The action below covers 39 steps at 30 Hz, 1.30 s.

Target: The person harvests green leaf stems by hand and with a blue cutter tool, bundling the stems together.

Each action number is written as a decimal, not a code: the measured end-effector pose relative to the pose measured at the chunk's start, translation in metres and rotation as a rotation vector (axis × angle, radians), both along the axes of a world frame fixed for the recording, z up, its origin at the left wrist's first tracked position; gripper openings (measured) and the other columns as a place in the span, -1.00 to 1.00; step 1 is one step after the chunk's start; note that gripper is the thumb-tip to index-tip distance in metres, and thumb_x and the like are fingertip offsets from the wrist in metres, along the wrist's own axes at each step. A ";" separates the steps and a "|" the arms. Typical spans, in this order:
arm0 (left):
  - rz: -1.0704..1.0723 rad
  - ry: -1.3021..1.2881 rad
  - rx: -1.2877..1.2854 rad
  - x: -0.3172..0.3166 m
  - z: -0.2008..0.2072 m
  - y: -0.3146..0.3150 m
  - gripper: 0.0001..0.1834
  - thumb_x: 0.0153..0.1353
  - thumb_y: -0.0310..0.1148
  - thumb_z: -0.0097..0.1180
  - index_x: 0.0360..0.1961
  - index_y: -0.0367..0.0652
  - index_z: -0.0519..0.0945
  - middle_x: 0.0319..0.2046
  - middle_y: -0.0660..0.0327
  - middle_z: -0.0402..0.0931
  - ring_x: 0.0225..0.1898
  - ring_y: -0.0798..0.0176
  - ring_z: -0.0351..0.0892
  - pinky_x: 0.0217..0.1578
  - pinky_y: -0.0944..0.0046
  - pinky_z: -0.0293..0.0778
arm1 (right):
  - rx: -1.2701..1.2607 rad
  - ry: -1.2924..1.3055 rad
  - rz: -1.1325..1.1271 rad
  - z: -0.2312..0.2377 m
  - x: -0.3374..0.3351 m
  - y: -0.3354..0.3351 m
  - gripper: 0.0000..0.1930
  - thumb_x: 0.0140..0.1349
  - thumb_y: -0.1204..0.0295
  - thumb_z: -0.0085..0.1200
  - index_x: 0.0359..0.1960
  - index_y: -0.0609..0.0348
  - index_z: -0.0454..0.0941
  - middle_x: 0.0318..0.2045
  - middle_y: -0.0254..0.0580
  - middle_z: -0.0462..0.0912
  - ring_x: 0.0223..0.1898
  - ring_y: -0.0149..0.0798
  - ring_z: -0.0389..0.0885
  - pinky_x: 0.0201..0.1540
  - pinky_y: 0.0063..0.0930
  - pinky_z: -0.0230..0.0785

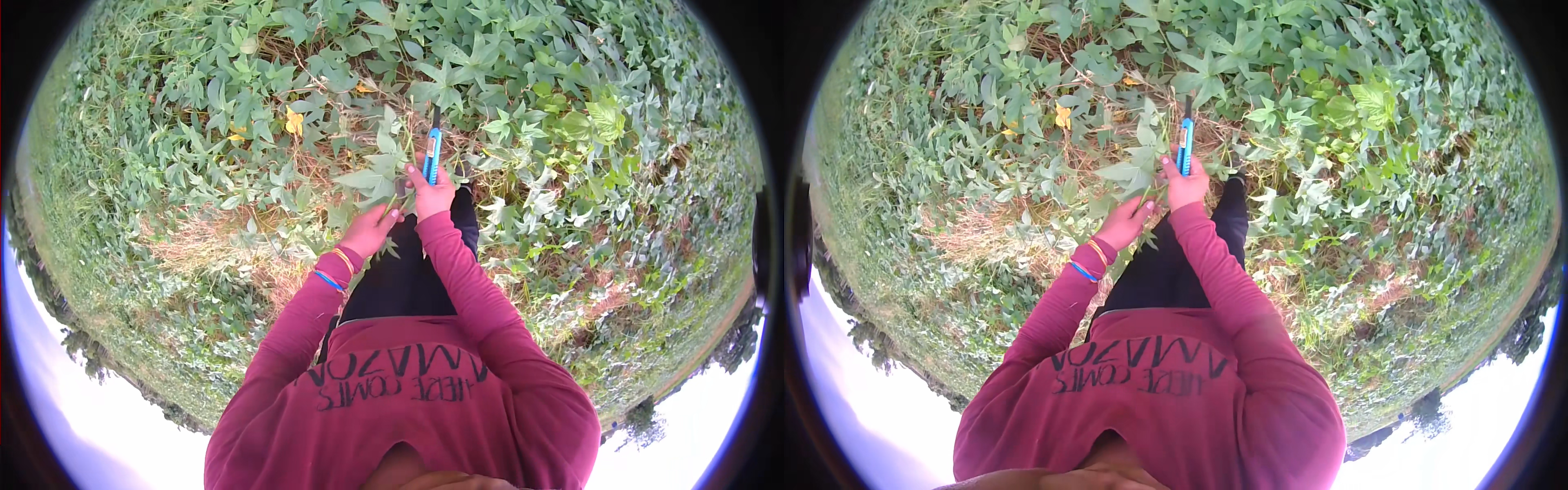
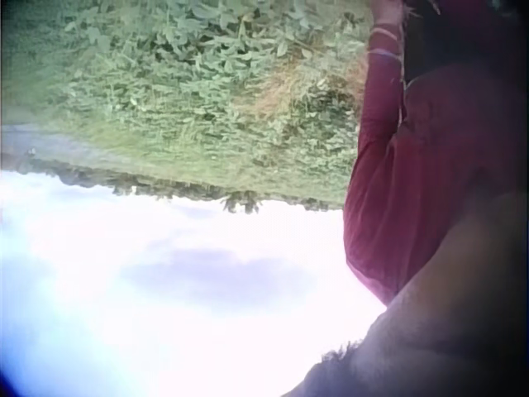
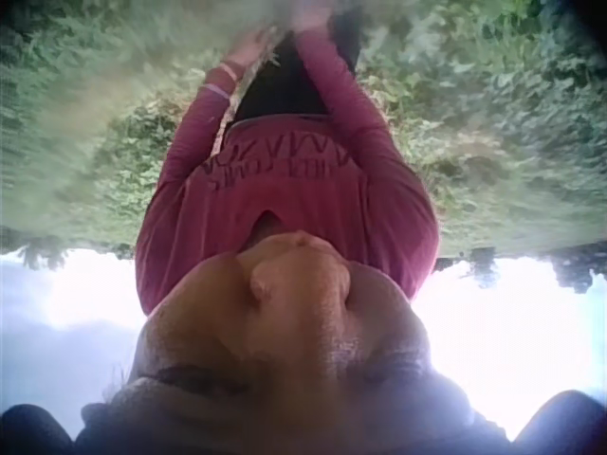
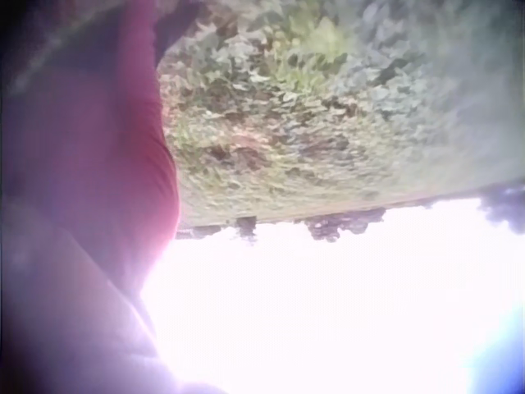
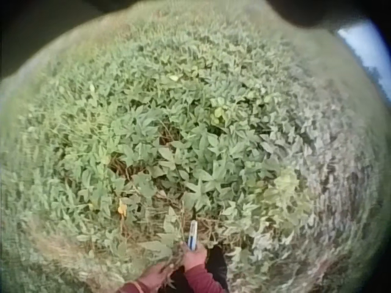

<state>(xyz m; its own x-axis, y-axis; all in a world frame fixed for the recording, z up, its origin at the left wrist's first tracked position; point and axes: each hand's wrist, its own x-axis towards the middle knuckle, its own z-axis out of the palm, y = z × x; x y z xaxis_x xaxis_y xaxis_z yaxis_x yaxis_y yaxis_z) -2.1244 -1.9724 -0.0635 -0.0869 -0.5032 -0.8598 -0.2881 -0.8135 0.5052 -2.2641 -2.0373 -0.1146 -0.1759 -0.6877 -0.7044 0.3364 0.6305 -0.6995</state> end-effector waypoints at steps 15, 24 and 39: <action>0.171 -0.096 -0.295 0.047 0.058 -0.080 -0.77 0.51 -0.21 -0.18 -0.04 -0.12 0.41 -0.25 0.29 0.46 -0.18 0.42 0.51 -0.22 0.33 0.56 | -0.664 0.835 0.301 -0.005 -0.102 -0.097 -0.66 0.12 0.61 0.13 -0.04 0.11 0.64 0.01 -0.03 0.61 -0.07 0.04 0.65 -0.03 -0.22 0.54; 0.187 0.417 0.494 -0.036 -0.001 0.006 -0.67 0.45 -0.18 -0.02 0.02 -0.19 0.54 -0.18 0.28 0.51 -0.16 0.37 0.49 0.02 0.13 0.56 | 0.219 0.883 0.848 -0.158 -0.158 -0.035 -0.70 0.14 0.22 0.22 -0.23 0.19 0.66 -0.28 0.12 0.70 -0.20 0.11 0.69 -0.06 -0.10 0.53; 0.363 0.184 0.238 -0.138 -0.059 -0.099 -0.62 0.46 -0.16 -0.06 0.16 -0.08 0.55 -0.43 0.40 0.47 -0.49 0.52 0.34 -0.41 0.47 0.30 | -0.118 0.681 1.330 -0.128 -0.240 -0.121 -0.81 0.14 0.35 0.17 -0.29 0.17 0.65 -0.30 0.16 0.66 -0.24 0.14 0.65 -0.07 -0.08 0.50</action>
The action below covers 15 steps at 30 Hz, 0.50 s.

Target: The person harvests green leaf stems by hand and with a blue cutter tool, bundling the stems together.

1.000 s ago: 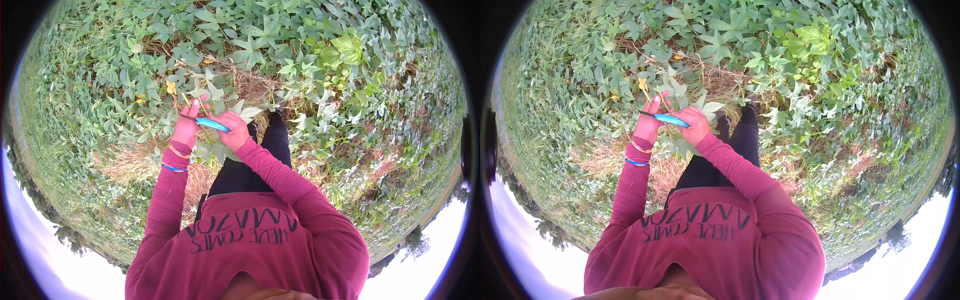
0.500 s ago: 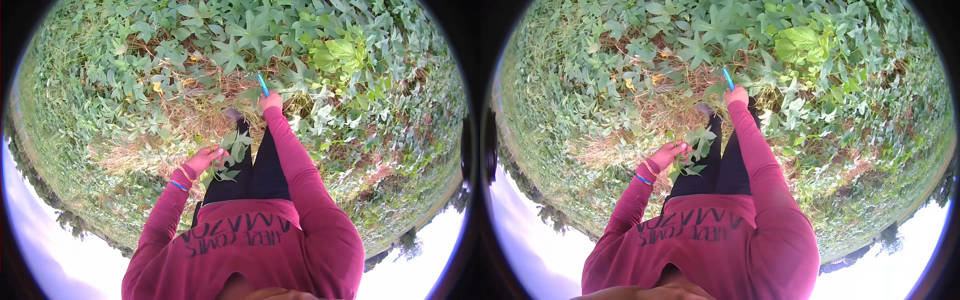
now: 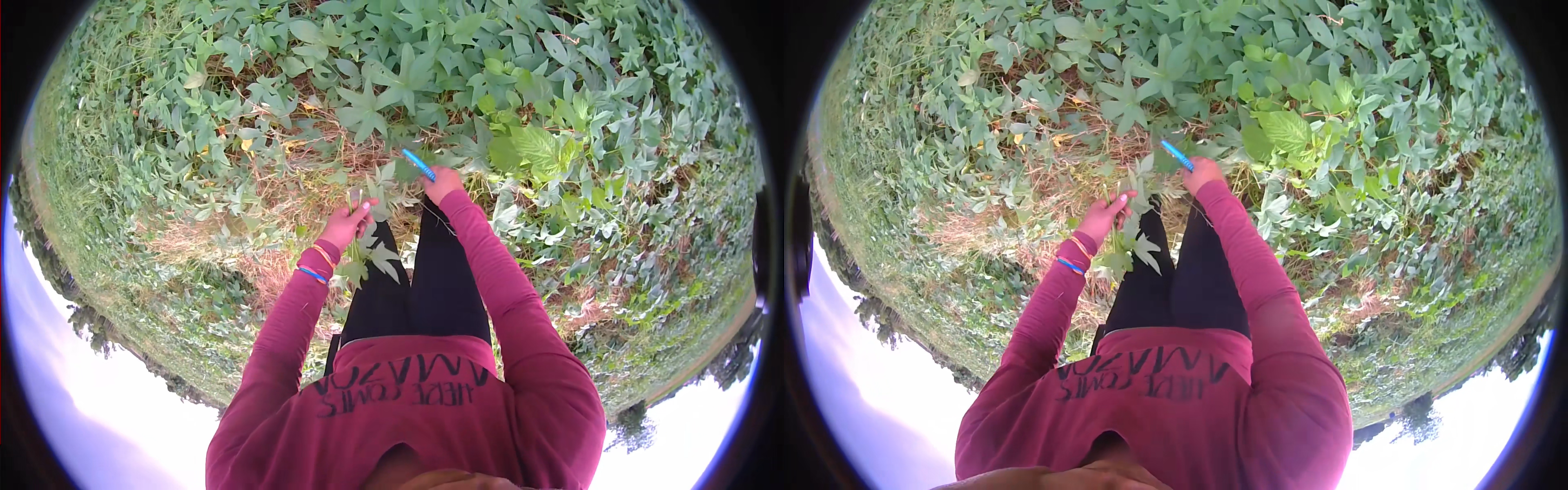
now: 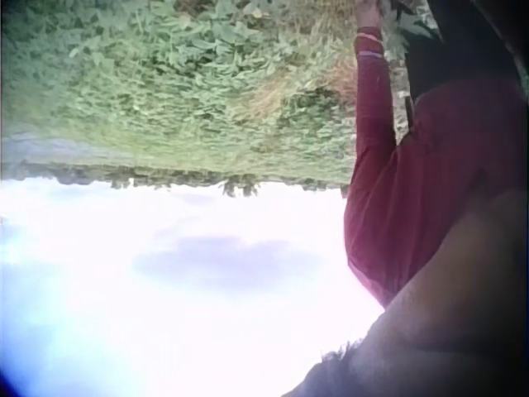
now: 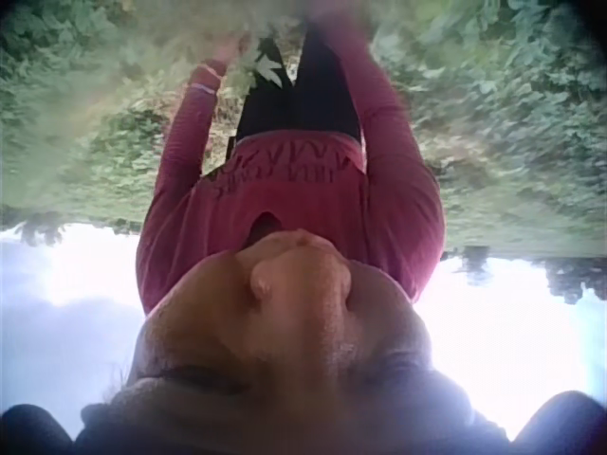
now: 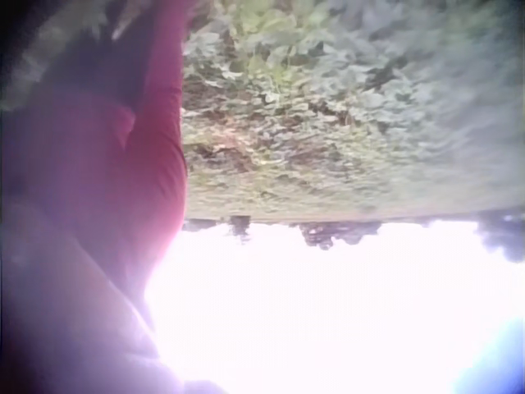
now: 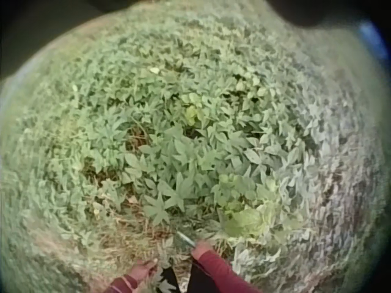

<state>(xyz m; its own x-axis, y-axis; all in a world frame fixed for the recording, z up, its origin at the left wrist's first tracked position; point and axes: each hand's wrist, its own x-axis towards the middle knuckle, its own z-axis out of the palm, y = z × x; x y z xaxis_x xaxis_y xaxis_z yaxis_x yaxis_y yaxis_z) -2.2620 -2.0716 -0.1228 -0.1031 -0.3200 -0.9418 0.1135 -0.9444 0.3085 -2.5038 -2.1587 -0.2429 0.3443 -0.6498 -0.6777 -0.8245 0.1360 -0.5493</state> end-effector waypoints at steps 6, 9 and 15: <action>0.034 -0.066 -0.078 0.014 -0.002 -0.043 -0.60 0.48 -0.10 -0.09 0.17 -0.08 0.54 -0.54 0.40 0.44 -0.58 0.52 0.31 -0.48 0.48 0.28 | -0.462 -0.626 -0.807 0.002 0.012 -0.142 -0.69 0.06 0.38 0.32 -0.10 -0.05 0.73 0.13 -0.08 0.48 0.20 -0.05 0.43 0.28 -0.21 0.19; -0.183 -0.050 -0.117 0.029 0.001 -0.068 -0.58 0.48 -0.08 -0.09 0.18 -0.06 0.52 -0.63 0.42 0.37 -0.60 0.54 0.31 -0.50 0.49 0.28 | -0.581 -0.406 -0.650 -0.027 -0.010 -0.268 -0.67 0.05 0.29 0.35 -0.09 -0.10 0.73 0.16 -0.11 0.51 0.24 -0.11 0.39 0.33 -0.16 0.00; -0.097 -0.164 -0.071 0.072 0.033 -0.119 -0.60 0.47 -0.09 -0.07 0.18 -0.05 0.53 -0.53 0.40 0.49 -0.59 0.56 0.33 -0.52 0.49 0.31 | -0.508 -0.495 -0.157 0.061 0.065 -0.194 -0.82 0.08 0.51 0.22 -0.25 0.11 0.71 -0.34 -0.06 0.65 -0.21 0.01 0.54 -0.03 -0.18 0.40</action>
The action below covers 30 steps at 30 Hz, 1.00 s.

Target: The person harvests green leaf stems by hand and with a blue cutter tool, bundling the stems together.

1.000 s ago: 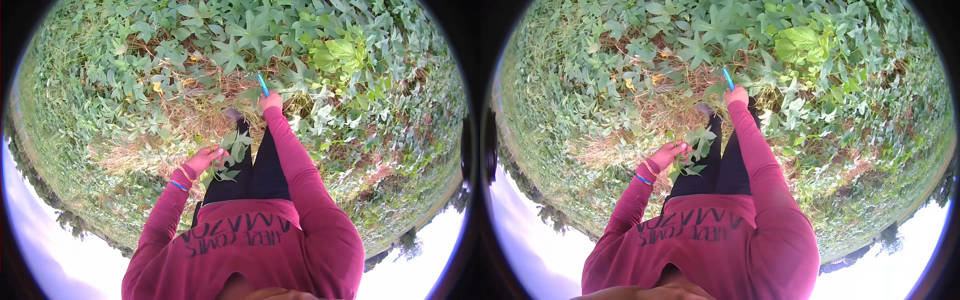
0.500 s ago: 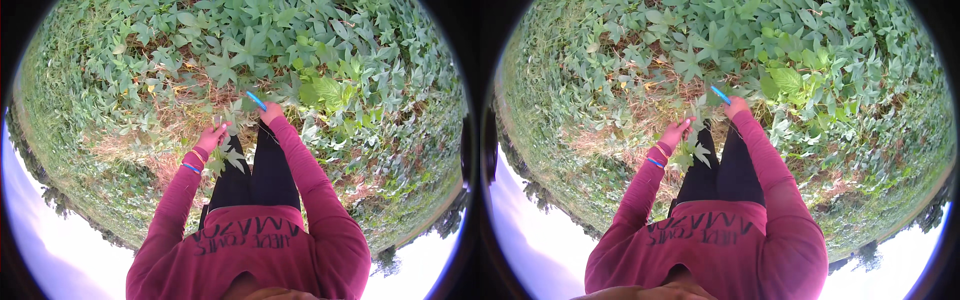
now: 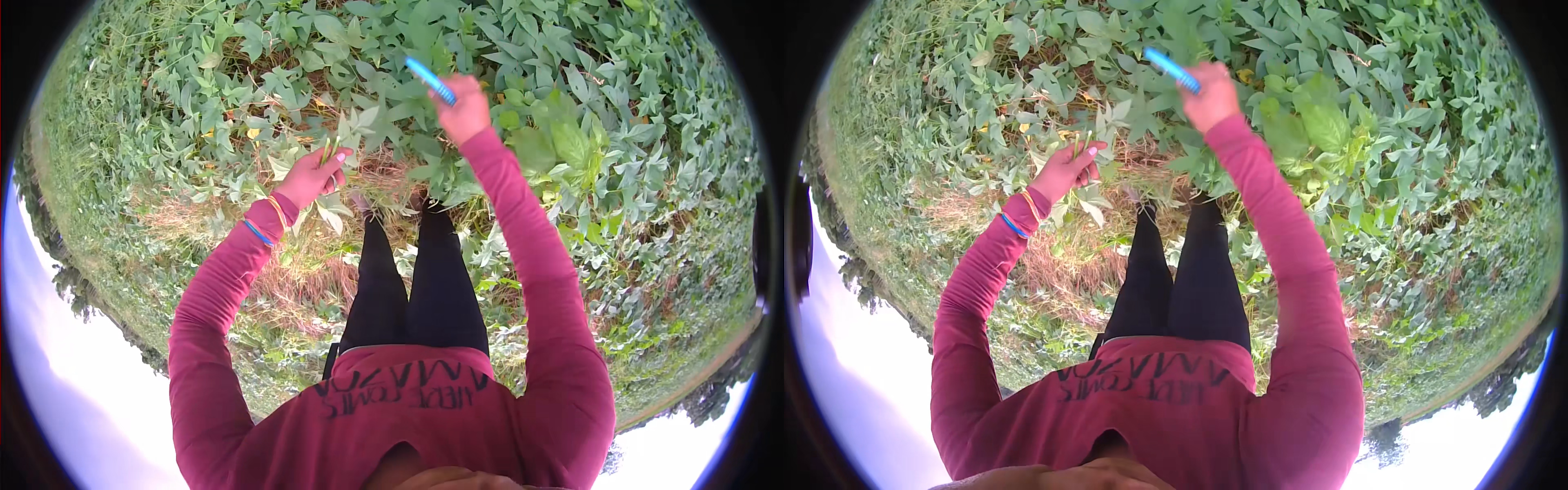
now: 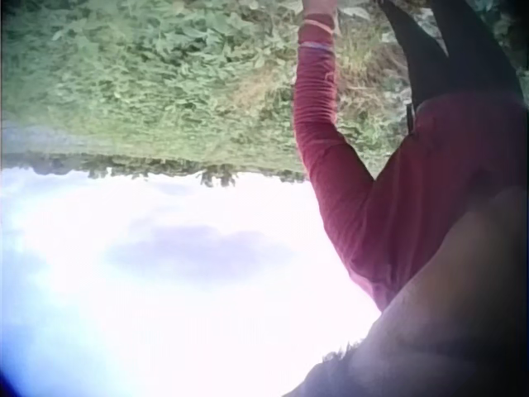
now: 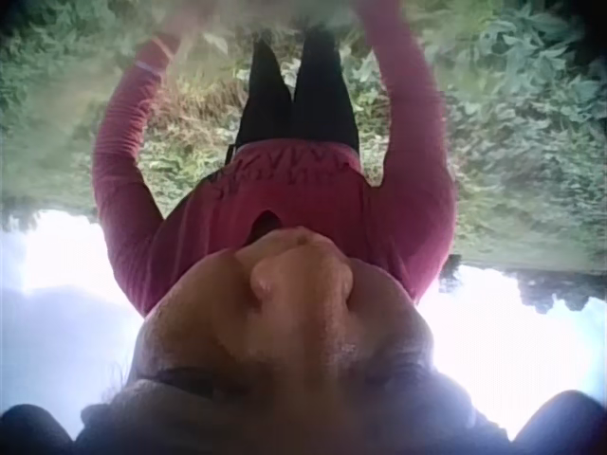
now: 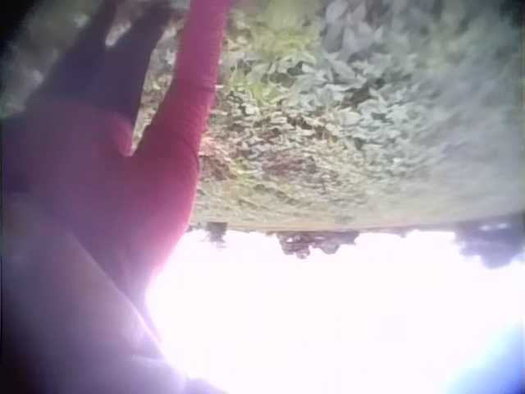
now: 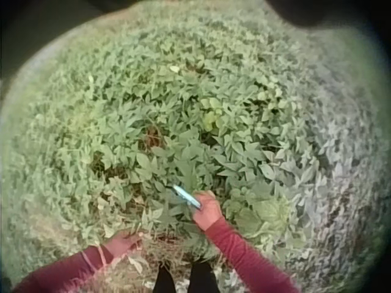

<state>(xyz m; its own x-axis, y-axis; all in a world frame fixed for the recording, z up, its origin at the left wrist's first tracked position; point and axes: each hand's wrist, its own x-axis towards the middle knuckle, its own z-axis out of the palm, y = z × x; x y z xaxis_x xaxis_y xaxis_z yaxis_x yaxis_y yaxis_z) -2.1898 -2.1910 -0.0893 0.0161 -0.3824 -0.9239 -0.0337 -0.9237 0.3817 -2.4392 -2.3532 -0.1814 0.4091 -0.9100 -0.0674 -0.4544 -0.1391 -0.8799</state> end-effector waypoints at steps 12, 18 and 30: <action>0.027 0.098 0.102 -0.088 -0.071 0.112 -0.64 0.37 -0.08 0.04 -0.11 -0.10 0.71 -0.54 0.41 0.44 -0.40 0.45 0.40 -0.32 0.35 0.35 | 0.729 -0.368 0.279 0.104 -0.038 0.213 -0.71 0.13 0.59 0.21 -0.07 0.23 0.62 -0.03 -0.09 0.61 0.01 -0.02 0.54 0.05 -0.28 0.43; -0.173 -0.065 0.088 -0.082 -0.059 0.138 -0.64 0.34 -0.03 0.03 -0.18 -0.03 0.72 -0.55 0.33 0.53 -0.48 0.36 0.49 -0.31 0.28 0.42 | 0.612 0.881 0.193 -0.038 -0.082 0.162 -0.52 0.34 -0.03 -0.01 -0.28 0.20 0.63 -0.33 0.11 0.69 -0.25 0.15 0.69 -0.15 -0.03 0.53; -0.392 -0.178 0.050 -0.039 0.011 0.151 -0.61 0.36 0.01 0.02 -0.14 -0.03 0.72 -0.52 0.23 0.60 -0.42 0.27 0.60 -0.29 0.22 0.48 | 0.721 1.085 -0.011 -0.044 -0.143 0.262 -0.57 0.28 0.00 0.10 -0.28 0.17 0.66 -0.39 -0.01 0.73 -0.34 -0.03 0.74 -0.24 -0.17 0.55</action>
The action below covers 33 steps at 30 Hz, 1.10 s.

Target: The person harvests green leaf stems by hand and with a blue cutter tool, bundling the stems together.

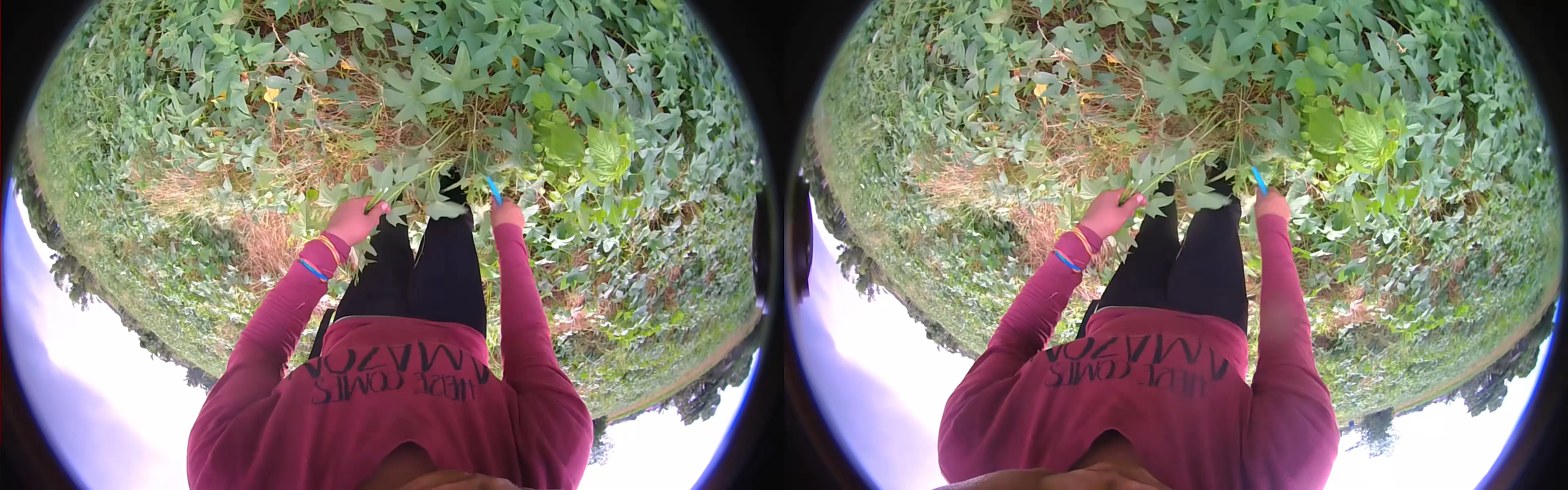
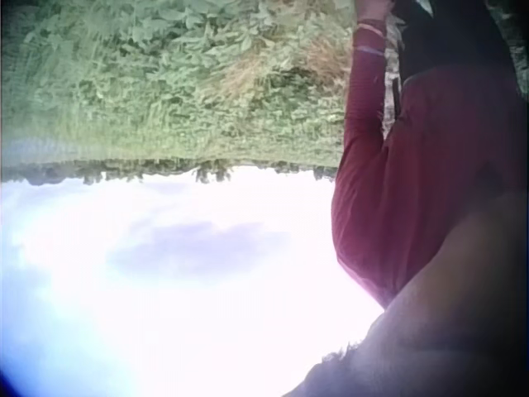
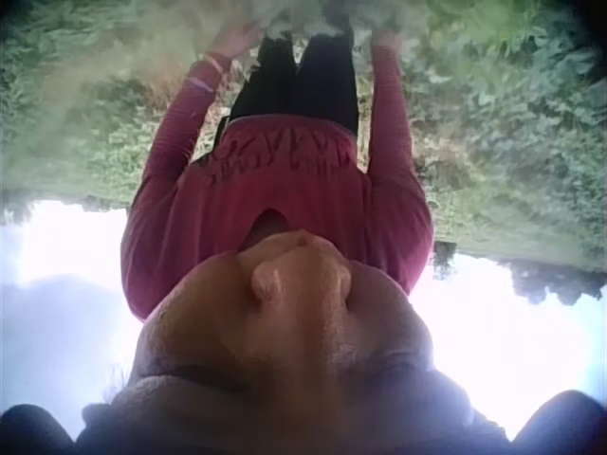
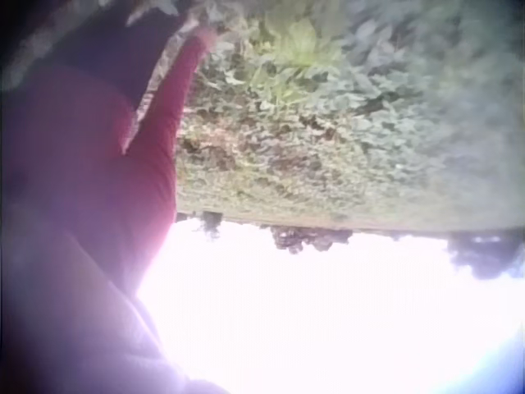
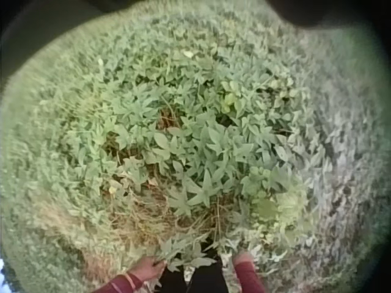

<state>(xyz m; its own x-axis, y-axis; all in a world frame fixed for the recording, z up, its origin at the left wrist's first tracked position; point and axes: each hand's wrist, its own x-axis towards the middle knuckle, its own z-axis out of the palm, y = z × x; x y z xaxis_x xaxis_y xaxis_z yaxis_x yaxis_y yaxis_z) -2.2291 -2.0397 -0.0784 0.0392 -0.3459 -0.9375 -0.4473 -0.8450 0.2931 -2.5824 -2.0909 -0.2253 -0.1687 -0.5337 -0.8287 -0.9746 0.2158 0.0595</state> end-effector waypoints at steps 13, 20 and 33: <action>0.577 0.046 -0.189 0.017 0.034 -0.022 -0.54 0.40 -0.05 0.02 0.20 -0.05 0.51 -0.16 0.24 0.53 -0.34 0.29 0.57 -0.29 0.29 0.50 | -0.608 -0.931 -0.676 0.141 0.166 -0.013 -0.82 0.18 0.47 0.31 -0.23 0.29 0.66 -0.56 -0.30 0.58 -0.58 -0.44 0.52 -0.48 -0.55 0.36; 0.904 0.550 -0.212 0.050 0.061 -0.089 -0.53 0.48 -0.15 -0.07 0.35 0.00 0.36 -0.18 0.27 0.54 -0.23 0.39 0.53 -0.18 0.36 0.53 | -0.308 -1.213 -0.360 0.175 0.191 -0.023 -0.81 0.16 0.53 0.30 -0.18 0.29 0.68 -0.45 -0.25 0.63 -0.42 -0.44 0.53 -0.28 -0.57 0.39; 0.696 0.409 -0.171 0.058 0.004 -0.040 -0.67 0.46 -0.25 -0.04 0.17 -0.10 0.46 -0.46 0.39 0.33 -0.35 0.45 0.42 -0.31 0.32 0.50 | -1.014 -0.674 0.043 -0.039 0.119 -0.351 -0.68 0.07 0.19 0.35 -0.10 -0.18 0.74 0.23 -0.06 0.45 0.27 -0.06 0.33 0.36 -0.06 0.08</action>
